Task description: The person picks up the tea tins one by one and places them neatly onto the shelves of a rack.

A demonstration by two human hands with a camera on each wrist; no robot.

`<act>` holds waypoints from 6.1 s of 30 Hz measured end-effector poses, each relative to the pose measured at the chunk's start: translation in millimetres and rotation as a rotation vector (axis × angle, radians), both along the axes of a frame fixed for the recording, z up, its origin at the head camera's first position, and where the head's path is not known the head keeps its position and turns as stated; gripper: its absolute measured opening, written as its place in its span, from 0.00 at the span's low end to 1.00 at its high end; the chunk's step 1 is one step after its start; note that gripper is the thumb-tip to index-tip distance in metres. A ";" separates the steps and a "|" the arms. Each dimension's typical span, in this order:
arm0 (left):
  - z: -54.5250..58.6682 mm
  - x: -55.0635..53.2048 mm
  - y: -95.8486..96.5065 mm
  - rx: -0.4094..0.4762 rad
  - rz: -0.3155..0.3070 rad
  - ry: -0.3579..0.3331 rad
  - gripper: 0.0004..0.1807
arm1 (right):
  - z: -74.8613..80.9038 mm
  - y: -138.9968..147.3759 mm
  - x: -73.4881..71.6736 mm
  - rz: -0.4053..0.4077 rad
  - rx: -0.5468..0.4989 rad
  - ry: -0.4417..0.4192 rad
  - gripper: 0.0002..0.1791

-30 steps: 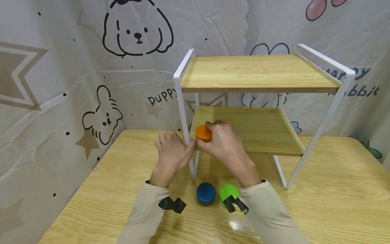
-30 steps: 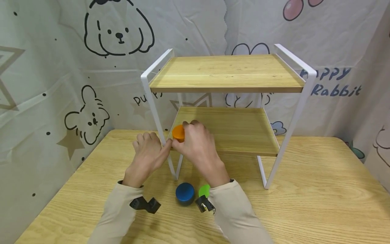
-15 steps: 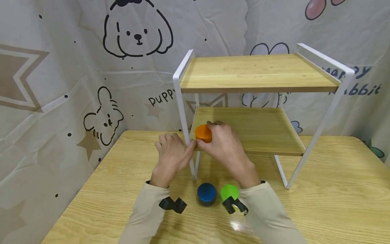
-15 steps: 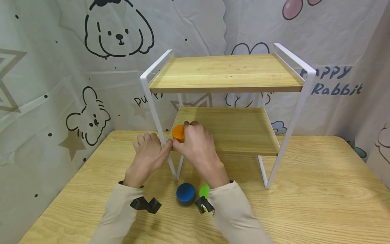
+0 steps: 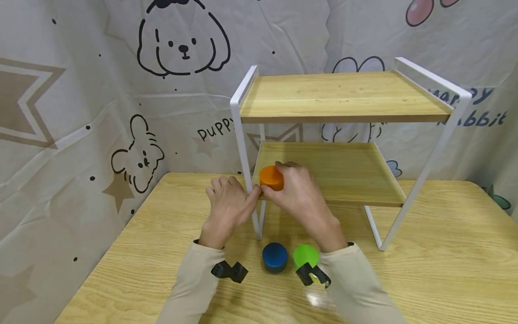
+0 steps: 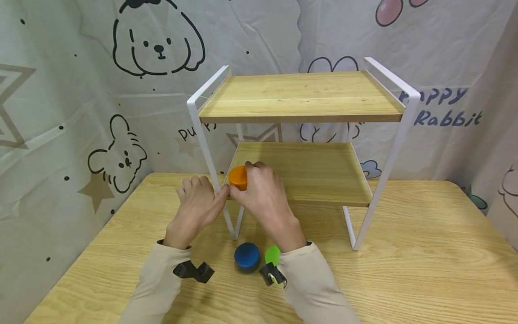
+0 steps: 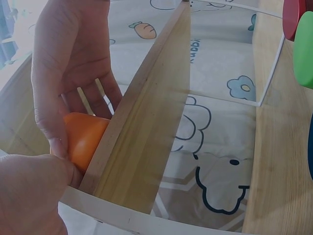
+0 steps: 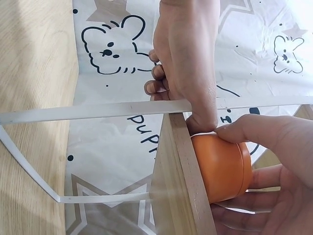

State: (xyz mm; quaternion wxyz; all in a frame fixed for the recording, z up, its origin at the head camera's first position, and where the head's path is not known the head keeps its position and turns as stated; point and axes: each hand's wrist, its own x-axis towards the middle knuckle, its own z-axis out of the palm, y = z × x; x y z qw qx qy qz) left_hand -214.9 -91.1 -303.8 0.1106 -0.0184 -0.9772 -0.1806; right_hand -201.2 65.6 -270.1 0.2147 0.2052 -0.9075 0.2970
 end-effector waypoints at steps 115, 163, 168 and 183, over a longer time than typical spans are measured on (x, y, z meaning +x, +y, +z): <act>-2.9 0.7 3.2 0.064 -0.095 0.053 0.21 | -104.8 125.6 56.0 0.119 0.095 -0.317 0.31; -0.5 1.3 4.9 0.048 -0.066 -0.011 0.24 | -26.2 98.1 62.9 0.110 0.149 -0.098 0.27; 0.2 1.7 5.1 0.048 -0.067 -0.013 0.23 | -15.1 93.7 63.4 0.123 0.166 -0.078 0.27; 0.3 2.6 4.2 0.047 -0.070 0.003 0.23 | 17.5 78.9 50.8 0.168 0.241 -0.030 0.20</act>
